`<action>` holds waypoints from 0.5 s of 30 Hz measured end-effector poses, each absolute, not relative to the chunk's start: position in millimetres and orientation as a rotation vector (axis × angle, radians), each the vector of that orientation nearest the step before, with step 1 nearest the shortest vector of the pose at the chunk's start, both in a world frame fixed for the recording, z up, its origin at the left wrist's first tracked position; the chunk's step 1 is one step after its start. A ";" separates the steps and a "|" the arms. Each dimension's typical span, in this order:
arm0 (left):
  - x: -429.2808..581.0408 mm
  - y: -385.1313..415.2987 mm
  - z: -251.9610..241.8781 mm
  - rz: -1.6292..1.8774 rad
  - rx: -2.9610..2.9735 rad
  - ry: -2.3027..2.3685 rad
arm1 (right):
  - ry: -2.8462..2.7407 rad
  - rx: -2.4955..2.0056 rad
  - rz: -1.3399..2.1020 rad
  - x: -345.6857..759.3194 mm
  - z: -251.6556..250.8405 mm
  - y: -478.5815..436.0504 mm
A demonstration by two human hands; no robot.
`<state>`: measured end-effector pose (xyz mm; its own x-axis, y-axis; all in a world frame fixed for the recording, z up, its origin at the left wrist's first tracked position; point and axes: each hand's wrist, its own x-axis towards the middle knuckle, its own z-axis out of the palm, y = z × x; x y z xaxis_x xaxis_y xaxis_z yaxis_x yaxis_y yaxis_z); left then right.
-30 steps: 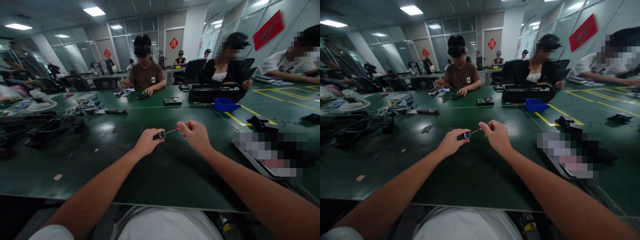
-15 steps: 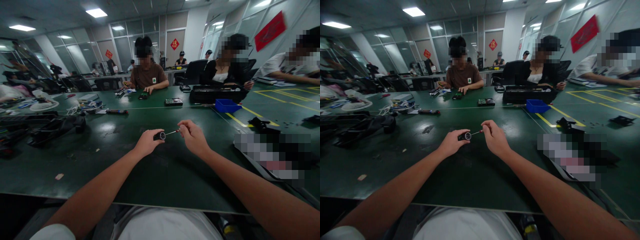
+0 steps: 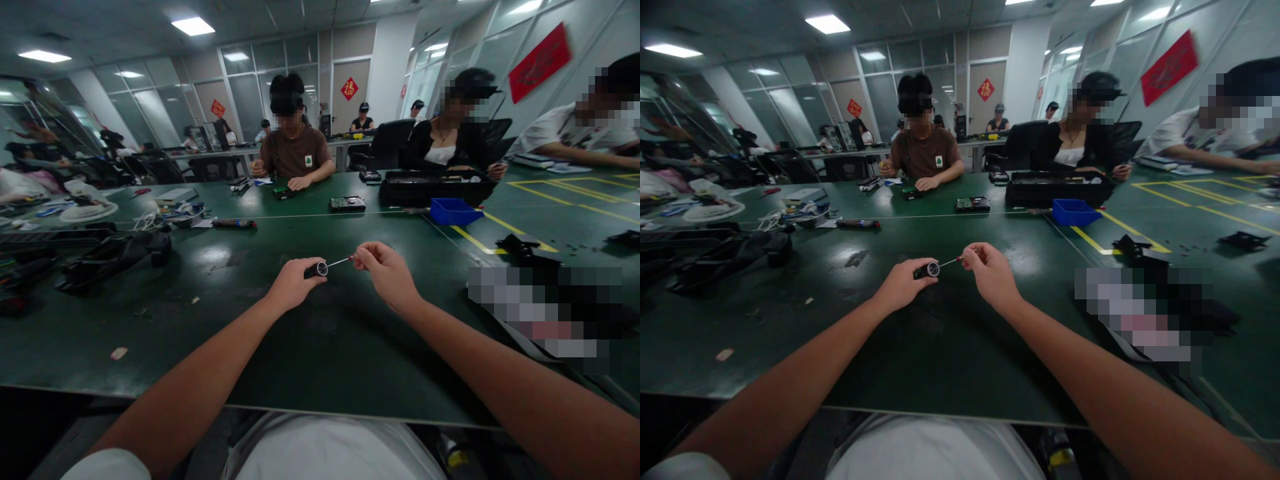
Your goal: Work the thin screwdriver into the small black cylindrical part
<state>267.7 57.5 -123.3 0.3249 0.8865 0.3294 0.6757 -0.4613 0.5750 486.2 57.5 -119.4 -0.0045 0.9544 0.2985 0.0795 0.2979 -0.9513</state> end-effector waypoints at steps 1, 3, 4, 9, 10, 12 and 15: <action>267.6 57.5 -122.7 0.900 2.274 1.381 | -1.314 -1.017 1.047 486.7 -119.8 60.1; 267.3 57.9 -121.5 0.943 2.318 1.356 | -1.134 -0.972 1.247 488.8 -120.8 64.9; 267.1 58.5 -121.3 0.955 2.339 1.350 | -1.072 -0.956 1.303 490.0 -121.2 66.9; 264.6 64.5 -126.7 0.851 2.332 1.397 | -1.035 -0.977 1.167 491.2 -122.5 69.1; 264.1 65.5 -128.2 0.832 2.331 1.395 | -1.059 -0.982 1.142 490.5 -122.9 68.5; 263.7 66.3 -129.9 0.820 2.333 1.388 | -1.120 -0.988 1.090 489.1 -123.7 67.1; 264.8 64.8 -128.7 0.824 2.333 1.397 | -1.233 -1.011 0.988 488.4 -123.9 64.8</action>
<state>264.8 64.8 -128.7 0.3631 0.8750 0.3201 0.7038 -0.4827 0.5213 488.4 64.8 -123.9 0.0772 0.9631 0.2577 -0.0418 0.2614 -0.9643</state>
